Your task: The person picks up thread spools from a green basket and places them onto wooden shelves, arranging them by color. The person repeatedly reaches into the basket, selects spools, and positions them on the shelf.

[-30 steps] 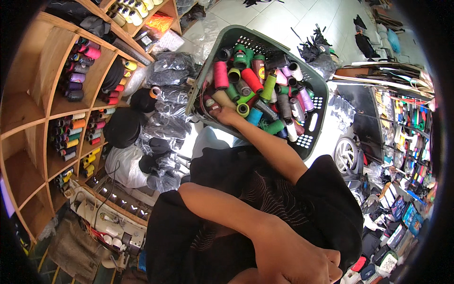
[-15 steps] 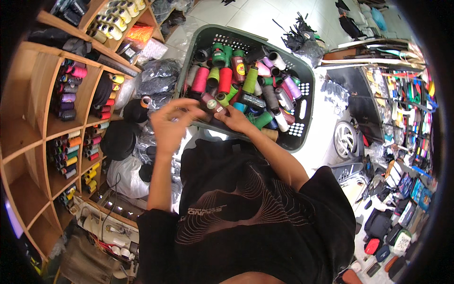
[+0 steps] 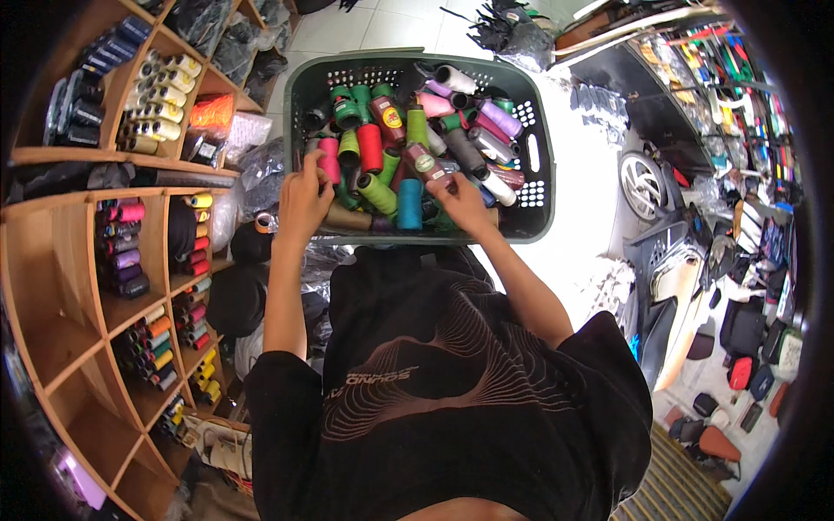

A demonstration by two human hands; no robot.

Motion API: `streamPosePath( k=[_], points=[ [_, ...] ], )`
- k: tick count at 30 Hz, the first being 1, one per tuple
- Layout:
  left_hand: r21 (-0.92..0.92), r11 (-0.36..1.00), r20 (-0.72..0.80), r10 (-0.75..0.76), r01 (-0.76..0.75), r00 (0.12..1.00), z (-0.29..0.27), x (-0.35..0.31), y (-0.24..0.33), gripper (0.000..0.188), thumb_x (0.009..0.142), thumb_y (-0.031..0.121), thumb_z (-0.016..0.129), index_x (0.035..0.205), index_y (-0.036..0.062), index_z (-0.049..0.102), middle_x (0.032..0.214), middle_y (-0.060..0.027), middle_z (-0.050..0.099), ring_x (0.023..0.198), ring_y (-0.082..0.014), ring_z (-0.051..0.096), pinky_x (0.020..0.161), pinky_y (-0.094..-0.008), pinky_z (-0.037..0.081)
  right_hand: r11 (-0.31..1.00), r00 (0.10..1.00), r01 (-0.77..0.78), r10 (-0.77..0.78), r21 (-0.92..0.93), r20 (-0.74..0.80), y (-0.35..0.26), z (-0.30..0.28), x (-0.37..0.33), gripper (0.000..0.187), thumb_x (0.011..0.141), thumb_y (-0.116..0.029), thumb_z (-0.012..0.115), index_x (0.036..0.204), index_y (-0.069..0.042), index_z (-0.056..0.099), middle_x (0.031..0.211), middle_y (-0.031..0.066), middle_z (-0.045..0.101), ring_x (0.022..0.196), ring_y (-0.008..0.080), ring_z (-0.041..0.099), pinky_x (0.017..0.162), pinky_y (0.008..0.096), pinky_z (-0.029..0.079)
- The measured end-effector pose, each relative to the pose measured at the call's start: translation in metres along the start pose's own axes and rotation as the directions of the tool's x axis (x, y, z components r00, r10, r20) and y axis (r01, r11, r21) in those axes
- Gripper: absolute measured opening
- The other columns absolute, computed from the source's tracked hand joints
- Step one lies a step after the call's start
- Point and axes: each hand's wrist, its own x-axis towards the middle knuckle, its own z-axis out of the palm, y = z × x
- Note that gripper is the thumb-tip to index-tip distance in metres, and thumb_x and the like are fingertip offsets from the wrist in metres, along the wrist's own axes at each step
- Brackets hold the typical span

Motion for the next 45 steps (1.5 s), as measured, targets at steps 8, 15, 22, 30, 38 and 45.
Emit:
streamPosePath(
  k=[8, 15, 22, 30, 38, 45],
  points=[
    [0.006, 1.000, 0.133, 0.010, -0.010, 0.991, 0.029, -0.005, -0.037, 0.039, 0.076, -0.001, 0.065, 0.109, 0.0039, 0.044, 0.075, -0.0191, 0.062, 0.073, -0.0426, 0.064, 0.064, -0.0509, 0.049, 0.952, 0.977, 0.011, -0.076, -0.307, -0.201, 0.046, -0.027, -0.031, 0.065, 0.088, -0.045, 0.070, 0.130, 0.000, 0.049, 0.105, 0.0243, 0.068, 0.098, 0.0413, 0.067, 0.085, 0.0497, 0.052],
    [0.024, 0.997, 0.225, 0.072, -0.080, 0.972, 0.022, 0.002, -0.032, 0.025, 0.075, -0.003, 0.062, 0.095, 0.0043, 0.048, 0.083, -0.0179, 0.063, 0.078, -0.0426, 0.063, 0.067, -0.0501, 0.048, 0.936, 0.981, -0.054, -0.016, -0.349, -0.195, 0.044, -0.017, -0.044, 0.067, 0.090, -0.051, 0.065, 0.133, -0.003, 0.048, 0.104, 0.0256, 0.068, 0.097, 0.0422, 0.067, 0.085, 0.0501, 0.052],
    [-0.031, 0.995, 0.296, 0.096, -0.091, 0.950, 0.030, 0.005, -0.031, 0.023, 0.080, 0.000, 0.064, 0.098, 0.0047, 0.052, 0.089, -0.0169, 0.064, 0.082, -0.0402, 0.064, 0.071, -0.0479, 0.049, 0.944, 0.978, -0.065, -0.005, -0.322, -0.210, 0.037, -0.018, -0.042, 0.067, 0.091, -0.053, 0.062, 0.133, -0.003, 0.049, 0.096, 0.0248, 0.069, 0.094, 0.0423, 0.068, 0.085, 0.0510, 0.052],
    [0.070, 0.963, 0.162, 0.245, -0.259, 0.956, 0.027, 0.019, -0.017, 0.018, 0.086, 0.008, 0.062, 0.105, 0.0083, 0.063, 0.092, -0.0115, 0.066, 0.084, -0.0346, 0.065, 0.076, -0.0453, 0.049, 0.941, 0.977, -0.084, 0.013, -0.328, -0.213, 0.036, -0.019, -0.042, 0.066, 0.091, -0.054, 0.061, 0.130, -0.002, 0.050, 0.093, 0.0240, 0.070, 0.090, 0.0415, 0.068, 0.081, 0.0507, 0.053],
    [-0.013, 0.993, 0.225, 0.121, -0.121, 0.967, 0.028, 0.025, -0.014, 0.013, 0.089, 0.014, 0.068, 0.096, 0.0050, 0.064, 0.092, -0.0132, 0.070, 0.088, -0.0356, 0.068, 0.077, -0.0457, 0.050, 0.938, 0.976, -0.105, 0.034, -0.331, -0.214, 0.031, -0.021, -0.041, 0.064, 0.091, -0.052, 0.062, 0.129, -0.003, 0.051, 0.094, 0.0237, 0.070, 0.091, 0.0413, 0.068, 0.081, 0.0504, 0.053],
    [0.094, 0.992, 0.405, 0.037, -0.081, 0.914, 0.045, 0.018, -0.037, 0.021, 0.087, 0.024, 0.071, 0.088, 0.0032, 0.069, 0.080, -0.0183, 0.070, 0.081, -0.0389, 0.069, 0.071, -0.0494, 0.052, 0.945, 0.973, -0.095, 0.023, -0.312, -0.228, 0.031, -0.020, -0.041, 0.064, 0.089, -0.052, 0.063, 0.129, -0.003, 0.052, 0.095, 0.0233, 0.070, 0.092, 0.0407, 0.067, 0.084, 0.0497, 0.053]
  ],
)
